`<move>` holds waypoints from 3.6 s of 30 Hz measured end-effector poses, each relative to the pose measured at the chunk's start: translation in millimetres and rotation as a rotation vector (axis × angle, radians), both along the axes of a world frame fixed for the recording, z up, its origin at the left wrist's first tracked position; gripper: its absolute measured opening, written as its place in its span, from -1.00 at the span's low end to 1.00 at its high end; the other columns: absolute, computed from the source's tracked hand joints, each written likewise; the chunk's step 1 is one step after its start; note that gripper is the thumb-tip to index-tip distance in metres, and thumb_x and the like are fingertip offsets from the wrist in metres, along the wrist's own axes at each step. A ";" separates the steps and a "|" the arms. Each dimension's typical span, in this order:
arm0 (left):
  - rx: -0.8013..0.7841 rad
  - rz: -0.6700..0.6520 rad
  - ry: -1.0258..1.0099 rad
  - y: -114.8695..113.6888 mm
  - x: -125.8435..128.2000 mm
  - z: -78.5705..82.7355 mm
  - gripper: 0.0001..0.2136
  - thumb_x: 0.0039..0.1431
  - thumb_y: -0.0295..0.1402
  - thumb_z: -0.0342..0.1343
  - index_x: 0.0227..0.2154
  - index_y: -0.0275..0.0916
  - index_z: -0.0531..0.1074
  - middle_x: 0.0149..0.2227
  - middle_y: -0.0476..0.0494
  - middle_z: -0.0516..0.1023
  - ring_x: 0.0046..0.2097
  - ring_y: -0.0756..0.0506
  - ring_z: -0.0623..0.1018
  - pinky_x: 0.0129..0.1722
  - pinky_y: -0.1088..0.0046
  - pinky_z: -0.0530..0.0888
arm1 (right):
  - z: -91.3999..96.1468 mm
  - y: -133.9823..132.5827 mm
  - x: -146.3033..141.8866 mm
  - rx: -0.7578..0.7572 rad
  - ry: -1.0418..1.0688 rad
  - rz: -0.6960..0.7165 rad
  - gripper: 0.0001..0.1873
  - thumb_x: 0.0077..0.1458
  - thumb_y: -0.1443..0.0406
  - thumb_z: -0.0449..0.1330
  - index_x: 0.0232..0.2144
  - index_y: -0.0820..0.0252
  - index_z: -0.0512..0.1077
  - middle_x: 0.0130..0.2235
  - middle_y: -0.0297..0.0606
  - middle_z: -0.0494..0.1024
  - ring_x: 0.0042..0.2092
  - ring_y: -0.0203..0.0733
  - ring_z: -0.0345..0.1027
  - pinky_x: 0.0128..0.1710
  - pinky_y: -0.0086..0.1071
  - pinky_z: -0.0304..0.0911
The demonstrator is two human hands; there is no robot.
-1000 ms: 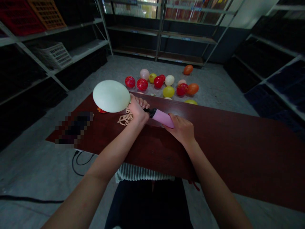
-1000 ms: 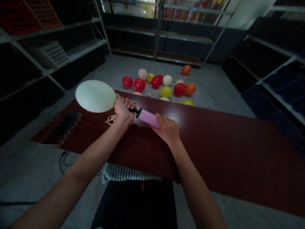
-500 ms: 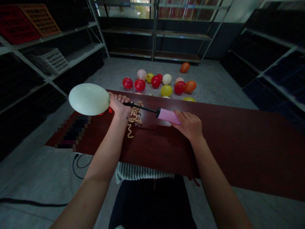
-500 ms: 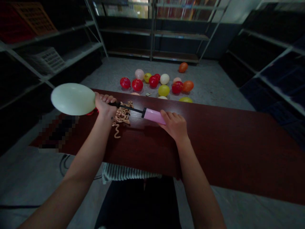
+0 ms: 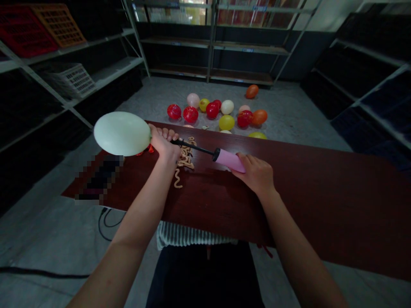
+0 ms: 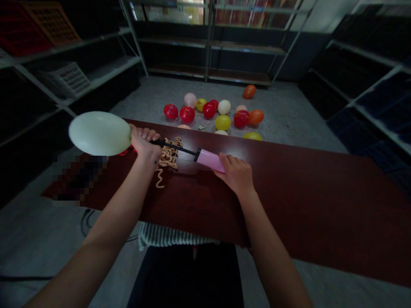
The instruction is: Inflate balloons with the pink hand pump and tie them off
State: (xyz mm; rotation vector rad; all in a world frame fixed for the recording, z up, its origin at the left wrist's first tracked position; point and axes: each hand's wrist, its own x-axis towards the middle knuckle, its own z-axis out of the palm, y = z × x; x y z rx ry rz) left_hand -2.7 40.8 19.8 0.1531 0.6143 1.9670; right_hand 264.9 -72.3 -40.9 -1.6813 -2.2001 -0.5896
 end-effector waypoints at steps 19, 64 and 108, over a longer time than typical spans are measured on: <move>-0.048 -0.220 -0.006 -22.7 58.1 -11.6 -0.40 0.37 -0.05 0.10 -0.65 -0.20 -0.07 -0.72 0.14 -0.07 -0.69 0.09 0.00 -0.68 0.49 0.04 | -1.8 0.5 -35.8 0.016 0.138 0.013 -0.49 0.19 -0.04 0.18 0.00 0.20 0.50 -0.24 -0.12 0.67 -0.35 -0.12 0.50 -0.38 -0.33 0.16; -0.042 0.125 0.042 15.7 -10.3 -6.0 -0.61 0.49 -0.29 -0.10 -0.53 -0.20 0.08 -0.63 0.13 0.06 -0.66 0.09 0.17 -0.66 0.55 0.12 | -7.0 3.3 -14.4 0.008 -0.017 -0.041 -0.49 0.28 -0.03 0.11 0.03 0.23 0.45 -0.28 -0.15 0.60 -0.30 -0.12 0.41 -0.36 -0.32 0.01; -0.117 0.175 0.029 18.5 -21.7 -7.0 -0.63 0.49 -0.22 -0.10 -0.49 -0.20 0.10 -0.62 0.13 0.07 -0.67 0.09 0.14 -0.69 0.57 0.08 | 1.2 1.0 -15.3 -0.071 0.002 0.011 -0.44 0.26 -0.09 0.13 0.08 0.17 0.44 -0.17 -0.15 0.63 -0.25 -0.10 0.47 -0.32 -0.32 0.07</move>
